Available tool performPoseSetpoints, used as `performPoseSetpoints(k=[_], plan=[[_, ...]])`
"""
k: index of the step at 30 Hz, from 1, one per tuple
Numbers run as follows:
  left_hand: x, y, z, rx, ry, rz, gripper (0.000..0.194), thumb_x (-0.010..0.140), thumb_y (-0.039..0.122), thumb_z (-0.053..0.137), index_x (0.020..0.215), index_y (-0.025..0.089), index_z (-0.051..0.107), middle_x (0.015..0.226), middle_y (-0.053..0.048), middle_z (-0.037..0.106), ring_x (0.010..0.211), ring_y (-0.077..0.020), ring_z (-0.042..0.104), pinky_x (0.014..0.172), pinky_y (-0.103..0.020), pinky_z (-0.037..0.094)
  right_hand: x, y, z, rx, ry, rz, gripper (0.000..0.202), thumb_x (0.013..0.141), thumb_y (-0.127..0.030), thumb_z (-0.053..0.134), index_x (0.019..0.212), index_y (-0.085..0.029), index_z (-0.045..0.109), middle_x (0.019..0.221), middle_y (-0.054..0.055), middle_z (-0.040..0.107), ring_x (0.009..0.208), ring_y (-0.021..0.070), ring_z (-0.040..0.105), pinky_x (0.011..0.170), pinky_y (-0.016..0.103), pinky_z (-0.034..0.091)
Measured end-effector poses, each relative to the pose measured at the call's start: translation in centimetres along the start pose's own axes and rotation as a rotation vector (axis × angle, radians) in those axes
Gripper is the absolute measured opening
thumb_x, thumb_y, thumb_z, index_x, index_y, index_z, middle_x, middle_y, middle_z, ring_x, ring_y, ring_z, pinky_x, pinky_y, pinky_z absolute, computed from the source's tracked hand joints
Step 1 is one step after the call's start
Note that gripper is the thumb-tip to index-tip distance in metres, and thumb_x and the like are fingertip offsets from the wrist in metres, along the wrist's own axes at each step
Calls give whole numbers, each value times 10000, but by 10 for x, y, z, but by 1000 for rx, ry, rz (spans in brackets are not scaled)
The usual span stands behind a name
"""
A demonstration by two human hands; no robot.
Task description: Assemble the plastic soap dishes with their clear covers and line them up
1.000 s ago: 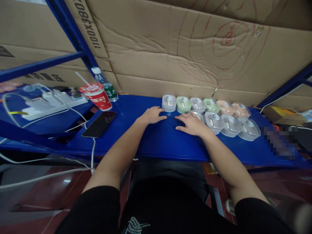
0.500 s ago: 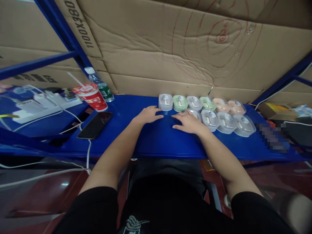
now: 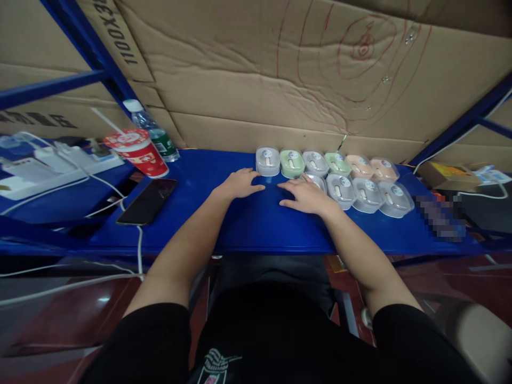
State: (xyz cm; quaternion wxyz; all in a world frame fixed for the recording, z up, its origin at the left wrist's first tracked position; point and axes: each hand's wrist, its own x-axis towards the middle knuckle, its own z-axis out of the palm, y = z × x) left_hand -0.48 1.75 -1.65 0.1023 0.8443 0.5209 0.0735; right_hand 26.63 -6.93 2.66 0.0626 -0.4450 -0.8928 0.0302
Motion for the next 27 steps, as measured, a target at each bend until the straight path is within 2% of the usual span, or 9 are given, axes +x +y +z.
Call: performPoseSetpoints(k=[10,14,17,20,22,24,27], plan=[[1,0,0,12,-21,0,763,996,645,591,1609,190,555,1701,-210,472,1603,-417,403,1274,-560,359,0,-2,-2,5,-18,7,587,1041,-477,667,1547,-186,601,1481,163,705,1405,370,637,1313,666,275],[1,0,0,-6,-9,-4,739,982,648,609,1590,230,573,1703,-177,483,1605,-421,402,1275,-584,356,0,-2,-2,-2,-19,4,579,1038,-475,670,1539,-192,609,1463,163,716,1388,372,649,1309,667,276],[1,0,0,3,2,10,733,983,639,607,1580,216,581,1697,-185,487,1603,-419,406,1278,-573,357,-1,-2,-1,-6,-8,-1,577,1035,-478,674,1538,-204,611,1466,157,715,1385,371,653,1307,661,284],[0,2,1,-13,27,-6,726,970,645,621,1539,194,609,1640,-196,552,1555,-424,475,1263,-565,383,-1,-2,-2,-8,-8,4,578,1034,-463,680,1539,-191,608,1476,164,709,1387,372,654,1310,661,289],[0,5,1,-38,75,-63,792,953,667,640,1560,164,568,1607,-224,574,1510,-437,522,1239,-581,409,-1,0,-3,-6,-11,8,582,1035,-446,683,1541,-170,604,1488,178,700,1394,374,651,1311,661,295],[0,8,3,-72,165,-103,942,936,704,656,1650,131,434,1658,-263,500,1528,-446,495,1241,-588,404,-1,3,-5,-8,-7,12,581,1034,-422,688,1545,-162,597,1500,185,691,1403,371,647,1311,651,308],[1,11,6,-117,261,-54,1117,919,781,650,1748,162,231,1788,-262,268,1625,-451,348,1279,-585,355,-1,9,-6,-28,-4,27,568,1013,-322,713,1552,-191,589,1496,167,696,1406,353,651,1310,630,332]])
